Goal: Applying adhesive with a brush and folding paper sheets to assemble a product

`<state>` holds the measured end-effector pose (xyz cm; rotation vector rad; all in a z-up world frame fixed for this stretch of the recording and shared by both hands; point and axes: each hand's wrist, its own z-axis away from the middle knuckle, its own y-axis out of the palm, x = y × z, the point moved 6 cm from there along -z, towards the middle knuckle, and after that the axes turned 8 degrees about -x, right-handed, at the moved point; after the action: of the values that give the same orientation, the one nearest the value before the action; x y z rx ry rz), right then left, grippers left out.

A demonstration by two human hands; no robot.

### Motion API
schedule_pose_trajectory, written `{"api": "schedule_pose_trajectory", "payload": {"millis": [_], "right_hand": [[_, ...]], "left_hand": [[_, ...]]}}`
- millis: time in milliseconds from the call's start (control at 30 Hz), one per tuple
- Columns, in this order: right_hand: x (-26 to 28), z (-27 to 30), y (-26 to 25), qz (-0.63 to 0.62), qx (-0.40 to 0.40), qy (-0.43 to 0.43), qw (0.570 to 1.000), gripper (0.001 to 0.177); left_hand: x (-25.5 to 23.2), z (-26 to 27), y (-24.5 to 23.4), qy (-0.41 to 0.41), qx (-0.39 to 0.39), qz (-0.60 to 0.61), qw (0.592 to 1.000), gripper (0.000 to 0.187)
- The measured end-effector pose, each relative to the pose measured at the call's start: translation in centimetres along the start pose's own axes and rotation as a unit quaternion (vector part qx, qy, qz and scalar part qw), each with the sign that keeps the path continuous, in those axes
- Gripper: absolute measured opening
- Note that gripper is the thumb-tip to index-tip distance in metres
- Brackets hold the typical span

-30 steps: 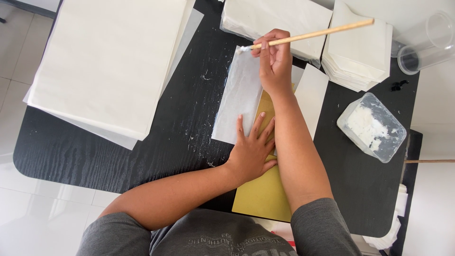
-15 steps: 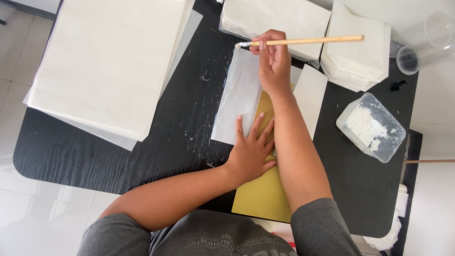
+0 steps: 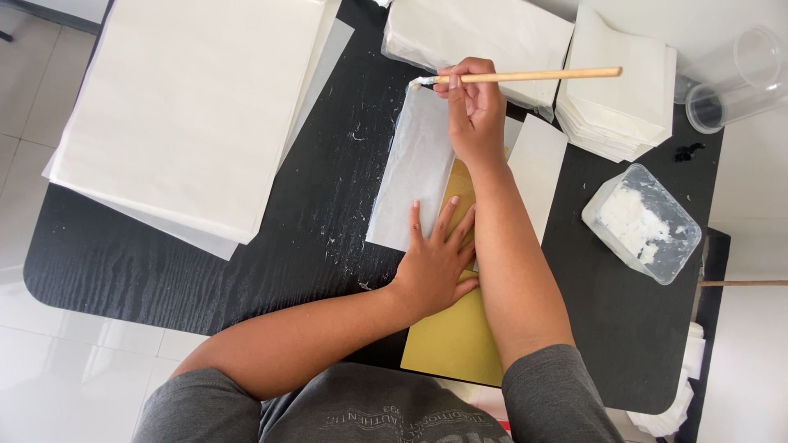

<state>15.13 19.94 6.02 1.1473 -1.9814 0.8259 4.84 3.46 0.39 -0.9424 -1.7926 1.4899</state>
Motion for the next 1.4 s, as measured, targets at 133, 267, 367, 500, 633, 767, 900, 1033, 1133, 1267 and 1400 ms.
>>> {"api": "schedule_pose_trajectory", "payload": {"millis": [133, 267, 367, 500, 633, 767, 900, 1033, 1133, 1267, 1400], "right_hand": [[0.7, 0.0, -0.7, -0.033, -0.054, -0.029, 0.998, 0.010], [0.0, 0.1, -1.1, -0.044, -0.090, -0.002, 0.995, 0.013], [-0.3, 0.2, -1.0, -0.037, -0.087, 0.018, 0.995, 0.015], [-0.9, 0.2, -0.7, -0.021, -0.080, 0.038, 0.996, 0.016], [-0.8, -0.1, -0.7, -0.018, -0.099, 0.033, 0.994, 0.016], [-0.5, -0.3, -0.5, 0.008, -0.087, 0.006, 0.996, 0.015], [-0.7, -0.2, -0.3, -0.002, -0.066, 0.004, 0.998, 0.012], [-0.9, 0.2, -0.3, -0.023, -0.054, -0.014, 0.998, 0.009], [-0.9, 0.5, -1.1, -0.004, -0.103, -0.024, 0.994, 0.012], [-0.1, 0.9, -3.2, -0.001, -0.180, -0.105, 0.978, 0.012], [5.2, 0.3, -3.3, -0.065, -0.183, 0.002, 0.981, 0.035]], "left_hand": [[0.0, -0.1, 0.0, 0.005, 0.004, 0.000, 1.000, 0.082], [0.0, 0.0, 0.2, 0.005, 0.021, -0.002, 1.000, 0.082], [-0.1, 0.0, 0.2, 0.001, 0.010, 0.000, 1.000, 0.082], [-0.1, 0.1, 0.1, 0.000, 0.003, -0.003, 1.000, 0.084], [-0.1, -0.1, 0.3, 0.001, 0.018, -0.001, 1.000, 0.082], [-0.1, -0.1, 0.3, 0.002, 0.016, -0.006, 1.000, 0.083], [-0.1, 0.0, 0.4, 0.003, 0.016, -0.003, 1.000, 0.083], [0.3, -0.3, -0.7, 0.001, 0.004, 0.002, 1.000, 0.084], [0.1, -0.3, -0.9, 0.039, 0.124, 0.089, 0.988, 0.079], [0.1, -0.2, -0.8, 0.041, 0.135, 0.091, 0.986, 0.079], [-0.2, -0.2, 0.5, 0.018, 0.067, 0.018, 0.997, 0.078]]}}
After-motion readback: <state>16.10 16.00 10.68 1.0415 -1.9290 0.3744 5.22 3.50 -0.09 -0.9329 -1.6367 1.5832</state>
